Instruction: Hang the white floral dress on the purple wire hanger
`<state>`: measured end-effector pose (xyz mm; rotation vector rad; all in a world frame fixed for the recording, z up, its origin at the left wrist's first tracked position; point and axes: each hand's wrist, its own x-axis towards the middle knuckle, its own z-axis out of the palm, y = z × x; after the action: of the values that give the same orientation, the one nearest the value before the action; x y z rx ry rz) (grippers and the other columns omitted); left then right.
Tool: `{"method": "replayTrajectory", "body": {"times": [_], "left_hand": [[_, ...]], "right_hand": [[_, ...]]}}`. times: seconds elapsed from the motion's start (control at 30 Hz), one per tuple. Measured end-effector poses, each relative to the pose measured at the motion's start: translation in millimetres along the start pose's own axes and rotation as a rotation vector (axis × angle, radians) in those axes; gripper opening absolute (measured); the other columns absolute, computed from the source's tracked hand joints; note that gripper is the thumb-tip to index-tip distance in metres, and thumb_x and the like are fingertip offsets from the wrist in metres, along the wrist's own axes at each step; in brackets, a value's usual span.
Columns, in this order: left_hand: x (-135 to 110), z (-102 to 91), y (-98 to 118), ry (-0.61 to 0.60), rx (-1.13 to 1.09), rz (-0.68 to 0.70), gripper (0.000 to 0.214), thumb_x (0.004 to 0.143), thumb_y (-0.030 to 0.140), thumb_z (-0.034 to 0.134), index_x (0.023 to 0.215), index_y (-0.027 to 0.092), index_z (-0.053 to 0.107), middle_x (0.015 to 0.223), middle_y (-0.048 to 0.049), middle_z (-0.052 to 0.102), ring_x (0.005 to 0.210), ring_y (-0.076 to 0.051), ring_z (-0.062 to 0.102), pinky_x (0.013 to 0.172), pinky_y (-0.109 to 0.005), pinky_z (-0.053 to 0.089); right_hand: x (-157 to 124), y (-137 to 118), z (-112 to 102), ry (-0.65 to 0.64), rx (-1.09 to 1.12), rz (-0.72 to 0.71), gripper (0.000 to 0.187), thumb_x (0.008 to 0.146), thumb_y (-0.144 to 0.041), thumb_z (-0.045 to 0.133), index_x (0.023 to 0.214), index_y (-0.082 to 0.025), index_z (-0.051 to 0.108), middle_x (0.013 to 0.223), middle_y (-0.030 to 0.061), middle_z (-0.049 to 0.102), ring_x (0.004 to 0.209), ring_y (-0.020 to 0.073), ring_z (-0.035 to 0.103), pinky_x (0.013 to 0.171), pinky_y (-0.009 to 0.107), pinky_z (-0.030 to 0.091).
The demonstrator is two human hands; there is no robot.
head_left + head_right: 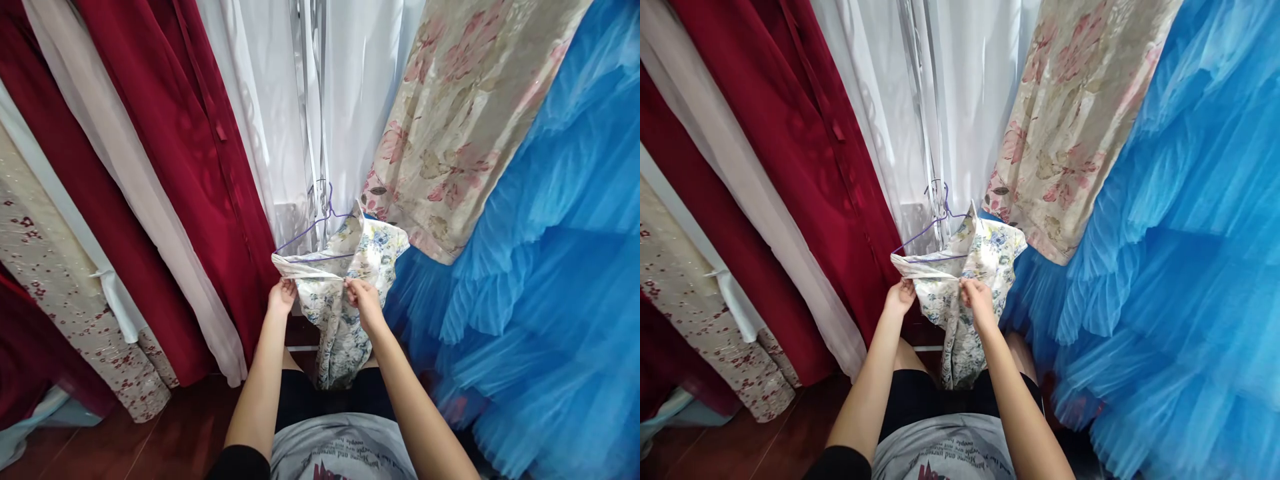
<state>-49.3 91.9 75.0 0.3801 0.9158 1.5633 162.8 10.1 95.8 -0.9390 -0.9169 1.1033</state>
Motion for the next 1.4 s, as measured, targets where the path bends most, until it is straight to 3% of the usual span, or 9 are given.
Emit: {"method": "replayTrajectory", "body": {"times": [0.23,0.47,0.63,0.73,0.87,1.0,1.1,1.2,1.4], "left_hand": [[-33,8.9,-50,-0.168,0.277,0.014,0.011,0.086,0.023,0.066,0.084,0.014,0.061,0.081,-0.0080,0.070,0.078,-0.019,0.069,0.089,-0.039,0.051],[-72,49.7,-37,-0.544,0.477,0.296,0.028,0.084,0.042,0.069,0.092,0.016,0.066,0.095,-0.0062,0.069,0.096,-0.020,0.064,0.095,-0.032,0.048],[-106,70.1,-27,-0.805,0.761,0.550,0.029,0.094,0.045,0.056,0.096,0.016,0.064,0.099,-0.0065,0.066,0.098,-0.021,0.061,0.093,-0.031,0.047],[-121,73.4,-25,-0.888,0.818,0.608,0.028,0.097,0.042,0.052,0.095,0.017,0.064,0.104,-0.0079,0.065,0.104,-0.022,0.060,0.097,-0.031,0.045],[-120,73.0,-28,-0.959,0.824,0.602,0.027,0.097,0.041,0.052,0.101,0.018,0.065,0.110,-0.0094,0.064,0.110,-0.023,0.059,0.102,-0.034,0.043],[-102,68.2,-36,-0.964,0.785,0.510,0.041,0.103,0.043,0.034,0.120,0.019,0.063,0.127,-0.0116,0.062,0.125,-0.024,0.054,0.111,-0.040,0.037],[-93,66.8,-43,-1.102,0.868,0.434,0.052,0.104,0.037,0.020,0.121,0.019,0.066,0.126,-0.0113,0.065,0.128,-0.024,0.053,0.113,-0.040,0.035],[-89,70.5,-54,-1.287,1.001,0.396,0.039,0.097,0.029,0.037,0.116,0.018,0.070,0.116,-0.0103,0.069,0.116,-0.025,0.060,0.105,-0.037,0.042],[-73,66.8,-85,-1.432,1.240,0.405,0.037,0.074,0.009,0.057,0.104,0.022,0.073,0.103,-0.0028,0.073,0.094,-0.020,0.067,0.087,-0.030,0.049]], "right_hand": [[-13,25,-65,0.344,0.101,0.034,0.037,0.068,-0.054,0.068,0.067,-0.023,0.048,0.048,-0.0088,0.038,0.039,0.0083,0.033,0.037,0.023,0.027],[-5,54,-100,0.541,-0.016,0.034,0.031,0.065,-0.052,0.065,0.066,-0.024,0.051,0.050,-0.0059,0.046,0.041,0.0118,0.040,0.039,0.027,0.032],[-14,51,-90,0.645,-0.167,-0.106,0.031,0.065,-0.042,0.073,0.082,-0.021,0.059,0.080,0.0050,0.066,0.074,0.0205,0.059,0.062,0.029,0.048],[-23,29,-65,0.291,-0.273,-0.177,0.038,0.082,-0.055,0.062,0.096,-0.019,0.066,0.099,0.0092,0.070,0.098,0.0251,0.061,0.084,0.035,0.049],[-28,-2,-36,-0.301,-0.152,0.018,0.056,0.091,-0.070,0.043,0.105,-0.023,0.070,0.101,0.0064,0.071,0.104,0.0243,0.062,0.092,0.036,0.047],[-39,-19,-35,-0.458,-0.146,0.113,0.052,0.089,-0.070,0.052,0.093,-0.022,0.071,0.084,0.0043,0.068,0.088,0.0219,0.061,0.084,0.033,0.048],[-50,-31,-46,-0.575,-0.192,0.194,0.046,0.078,-0.063,0.072,0.086,-0.018,0.067,0.074,0.0011,0.061,0.070,0.0172,0.054,0.069,0.028,0.046],[-58,-49,-53,-0.753,-0.189,0.221,0.043,0.075,-0.054,0.079,0.087,-0.017,0.063,0.077,-0.0002,0.057,0.068,0.0138,0.050,0.065,0.025,0.042],[-69,-82,-57,-1.176,-0.381,0.233,0.033,0.081,-0.045,0.074,0.080,-0.014,0.062,0.073,-0.0003,0.055,0.065,0.0125,0.046,0.061,0.025,0.041]]}}
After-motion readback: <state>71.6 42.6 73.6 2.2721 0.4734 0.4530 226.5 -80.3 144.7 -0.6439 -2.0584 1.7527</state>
